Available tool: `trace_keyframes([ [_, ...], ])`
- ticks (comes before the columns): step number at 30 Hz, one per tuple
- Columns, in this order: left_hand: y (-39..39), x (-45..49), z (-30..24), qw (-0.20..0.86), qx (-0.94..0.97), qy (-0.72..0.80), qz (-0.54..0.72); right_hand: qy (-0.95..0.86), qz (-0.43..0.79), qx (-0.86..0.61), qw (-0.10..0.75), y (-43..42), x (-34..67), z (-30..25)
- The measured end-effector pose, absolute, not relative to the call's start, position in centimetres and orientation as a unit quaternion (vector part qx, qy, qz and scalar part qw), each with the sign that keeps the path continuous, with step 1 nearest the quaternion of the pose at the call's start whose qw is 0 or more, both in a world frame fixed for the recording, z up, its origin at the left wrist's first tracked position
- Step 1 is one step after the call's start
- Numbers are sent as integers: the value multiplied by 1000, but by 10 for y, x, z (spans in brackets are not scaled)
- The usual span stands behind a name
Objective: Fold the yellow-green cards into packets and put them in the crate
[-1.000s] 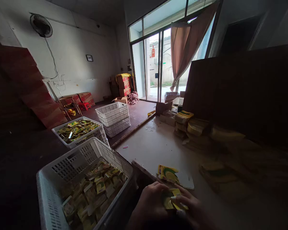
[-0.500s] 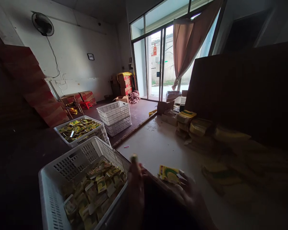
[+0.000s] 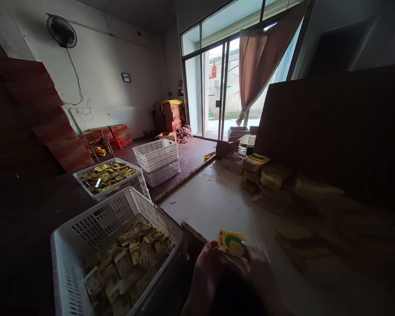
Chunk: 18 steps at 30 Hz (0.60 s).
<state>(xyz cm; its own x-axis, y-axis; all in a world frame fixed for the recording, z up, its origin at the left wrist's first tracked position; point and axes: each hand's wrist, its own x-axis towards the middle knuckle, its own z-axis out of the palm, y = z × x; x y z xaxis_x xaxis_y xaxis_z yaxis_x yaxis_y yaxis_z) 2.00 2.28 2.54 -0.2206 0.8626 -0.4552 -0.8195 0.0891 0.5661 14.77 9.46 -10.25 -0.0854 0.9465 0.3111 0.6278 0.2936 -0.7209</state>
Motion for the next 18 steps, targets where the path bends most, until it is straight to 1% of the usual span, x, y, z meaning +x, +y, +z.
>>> trace_keyframes([
  [2,21,24,20,641,41,391,659,-699,197,-562,397,95,147,-103],
  [5,19,26,22,644,90,421,632,-655,196,-564,463,92,148,-98],
  [6,18,26,24,641,103,437,623,-627,219,-562,493,89,149,-93],
  [8,18,25,25,622,115,463,621,-551,306,-563,535,83,152,-80],
  [10,20,24,20,591,124,478,638,-469,399,-574,539,73,153,-64],
  [12,22,22,8,566,161,455,668,-455,445,-557,534,63,151,-50],
  [15,25,20,-6,549,219,357,723,-535,472,-455,532,44,141,-40],
  [17,23,18,-4,539,195,331,750,-582,516,-335,532,31,133,-39],
  [18,21,17,0,536,168,335,756,-591,556,-271,518,24,129,-39],
])
